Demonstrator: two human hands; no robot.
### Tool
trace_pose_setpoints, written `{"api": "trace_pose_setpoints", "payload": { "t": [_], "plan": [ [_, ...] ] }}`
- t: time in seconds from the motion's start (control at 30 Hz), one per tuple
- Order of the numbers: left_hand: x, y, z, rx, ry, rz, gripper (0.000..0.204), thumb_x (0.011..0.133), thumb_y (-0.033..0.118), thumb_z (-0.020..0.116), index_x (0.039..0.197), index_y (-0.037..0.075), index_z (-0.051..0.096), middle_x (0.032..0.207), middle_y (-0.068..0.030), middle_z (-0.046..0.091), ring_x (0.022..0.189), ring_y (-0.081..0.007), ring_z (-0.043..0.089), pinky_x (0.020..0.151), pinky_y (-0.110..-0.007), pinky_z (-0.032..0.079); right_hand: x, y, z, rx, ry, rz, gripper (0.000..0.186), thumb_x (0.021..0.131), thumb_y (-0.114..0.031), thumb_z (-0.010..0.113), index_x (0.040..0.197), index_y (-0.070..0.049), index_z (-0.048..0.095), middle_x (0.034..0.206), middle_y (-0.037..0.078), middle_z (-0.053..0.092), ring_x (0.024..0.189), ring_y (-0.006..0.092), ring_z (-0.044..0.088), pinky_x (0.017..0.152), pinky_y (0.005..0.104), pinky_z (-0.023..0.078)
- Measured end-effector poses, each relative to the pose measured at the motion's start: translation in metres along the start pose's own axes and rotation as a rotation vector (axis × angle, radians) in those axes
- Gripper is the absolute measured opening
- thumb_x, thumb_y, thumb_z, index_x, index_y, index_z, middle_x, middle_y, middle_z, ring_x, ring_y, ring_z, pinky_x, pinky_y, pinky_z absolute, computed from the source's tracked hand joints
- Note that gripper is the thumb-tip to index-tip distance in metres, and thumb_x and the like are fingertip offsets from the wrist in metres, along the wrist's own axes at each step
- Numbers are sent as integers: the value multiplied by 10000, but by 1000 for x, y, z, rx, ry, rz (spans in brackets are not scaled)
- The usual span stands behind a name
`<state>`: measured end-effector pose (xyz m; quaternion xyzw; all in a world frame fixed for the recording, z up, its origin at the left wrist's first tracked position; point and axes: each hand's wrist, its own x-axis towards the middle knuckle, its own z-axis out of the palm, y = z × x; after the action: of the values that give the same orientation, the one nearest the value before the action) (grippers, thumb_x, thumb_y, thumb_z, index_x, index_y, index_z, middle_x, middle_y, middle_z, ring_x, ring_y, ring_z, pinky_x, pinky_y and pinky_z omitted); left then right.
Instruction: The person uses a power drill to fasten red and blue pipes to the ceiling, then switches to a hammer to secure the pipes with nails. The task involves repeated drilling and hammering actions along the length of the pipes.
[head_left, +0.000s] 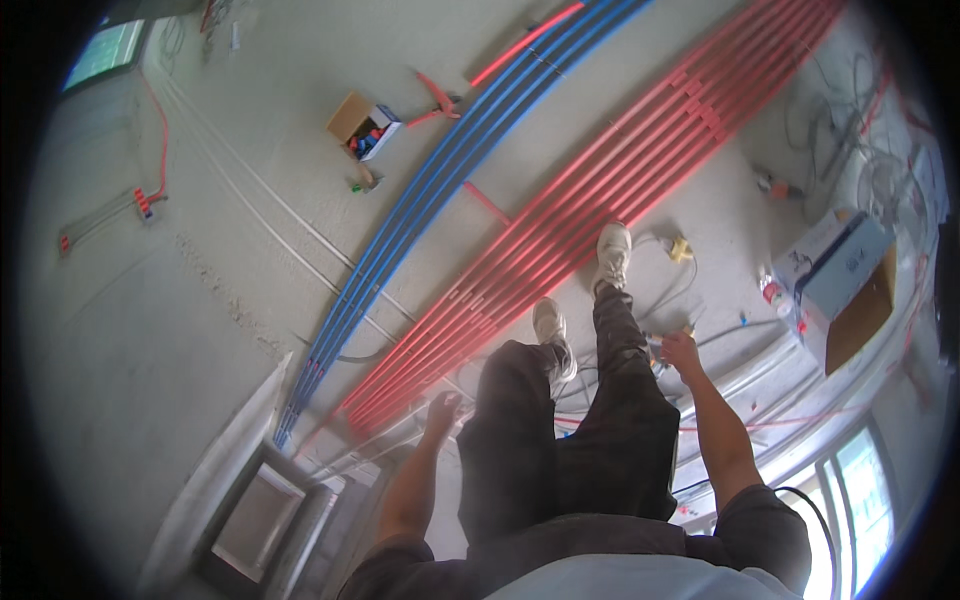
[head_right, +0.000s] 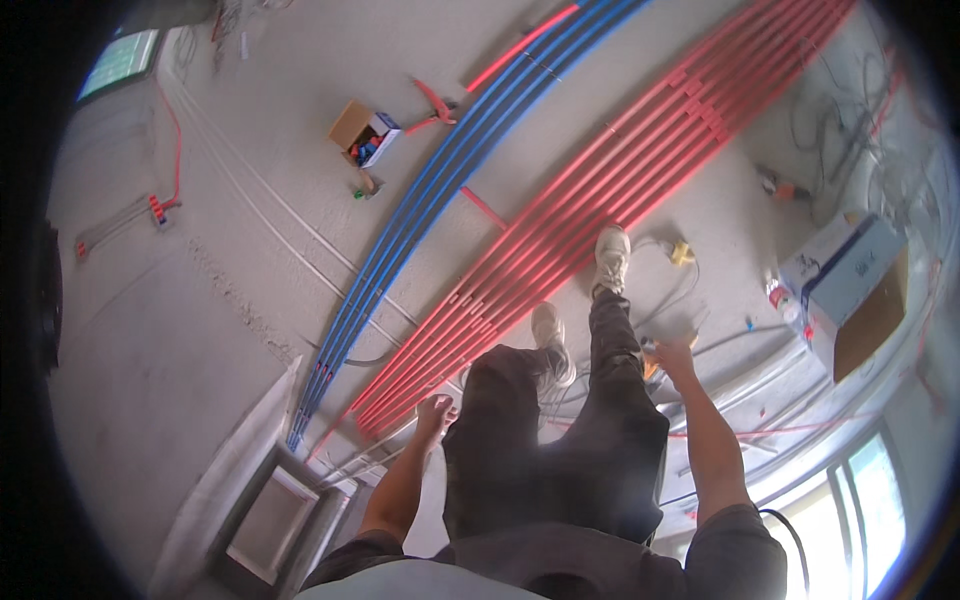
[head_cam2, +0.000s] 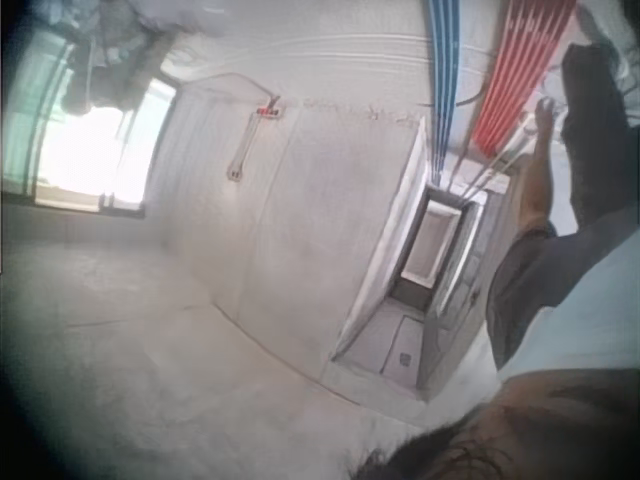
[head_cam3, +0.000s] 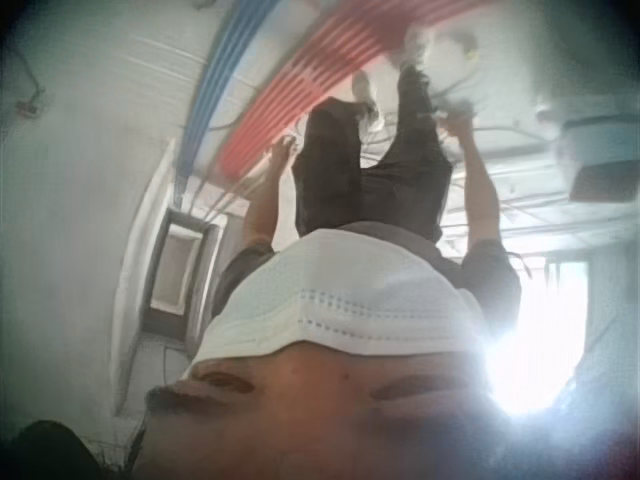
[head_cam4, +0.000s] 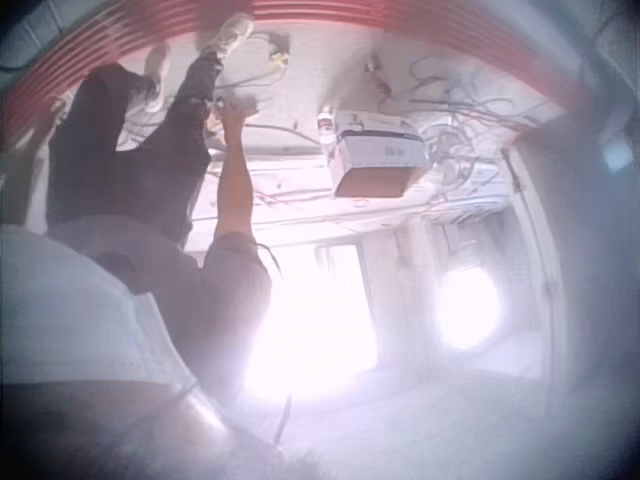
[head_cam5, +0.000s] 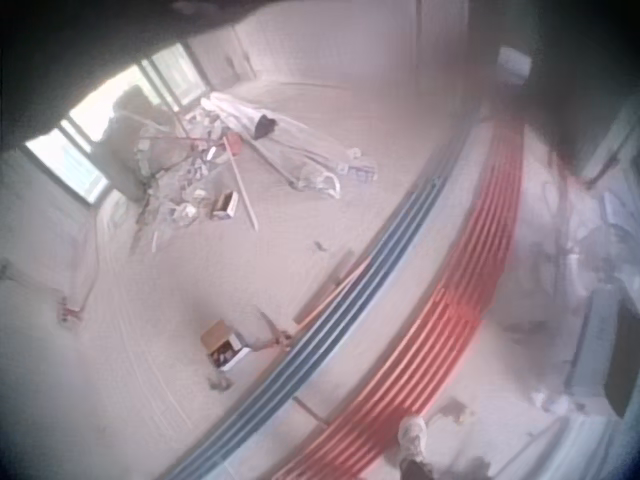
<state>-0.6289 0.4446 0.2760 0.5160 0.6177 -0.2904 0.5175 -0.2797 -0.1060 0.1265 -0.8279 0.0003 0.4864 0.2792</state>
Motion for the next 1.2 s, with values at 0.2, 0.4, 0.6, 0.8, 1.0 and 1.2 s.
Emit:
{"api": "trace_pose_setpoints", "payload": {
  "t": [0.2,0.4,0.6,0.8,1.0,1.2],
  "plan": [
    [54,43,-57,261,129,120,356,1042,327,671,1216,18,696,963,-80,737,838,-176,695,736,-327,551,60,-132,-39,434,-24,346,319,932,-190,672,1187,2,677,881,68,701,729,159,686,610,284,536],
    [167,162,-139,56,148,255,423,1000,435,615,1020,21,702,918,-181,727,876,-316,703,797,-446,531,133,-223,-29,129,-65,54,227,949,-146,665,1115,8,687,876,90,697,717,174,711,581,315,547],
    [304,271,-176,-21,164,323,334,983,319,597,1059,23,730,918,-208,718,808,-320,700,769,-442,551,202,-364,-8,222,10,269,414,959,-245,698,1284,9,657,1027,97,745,866,180,738,727,313,556],
    [463,278,-227,848,331,860,114,839,186,641,864,75,646,871,-143,661,936,-371,663,796,-488,534,330,-474,76,202,-119,39,418,941,-218,685,1244,69,667,1007,156,738,858,197,730,728,323,559],
    [552,334,-208,443,484,576,327,949,200,647,1227,41,716,1222,-229,718,1167,-436,659,1001,-513,528,484,-560,185,152,-219,-92,388,931,-217,708,1222,38,686,917,90,744,780,170,694,721,327,544],
    [664,402,-170,361,866,567,548,946,153,592,1456,-41,539,1286,-312,660,1163,-493,648,1043,-584,491,623,-633,271,-49,-394,-464,353,988,-229,691,1268,-14,673,1116,122,745,905,195,758,734,297,572]
  ]
}}
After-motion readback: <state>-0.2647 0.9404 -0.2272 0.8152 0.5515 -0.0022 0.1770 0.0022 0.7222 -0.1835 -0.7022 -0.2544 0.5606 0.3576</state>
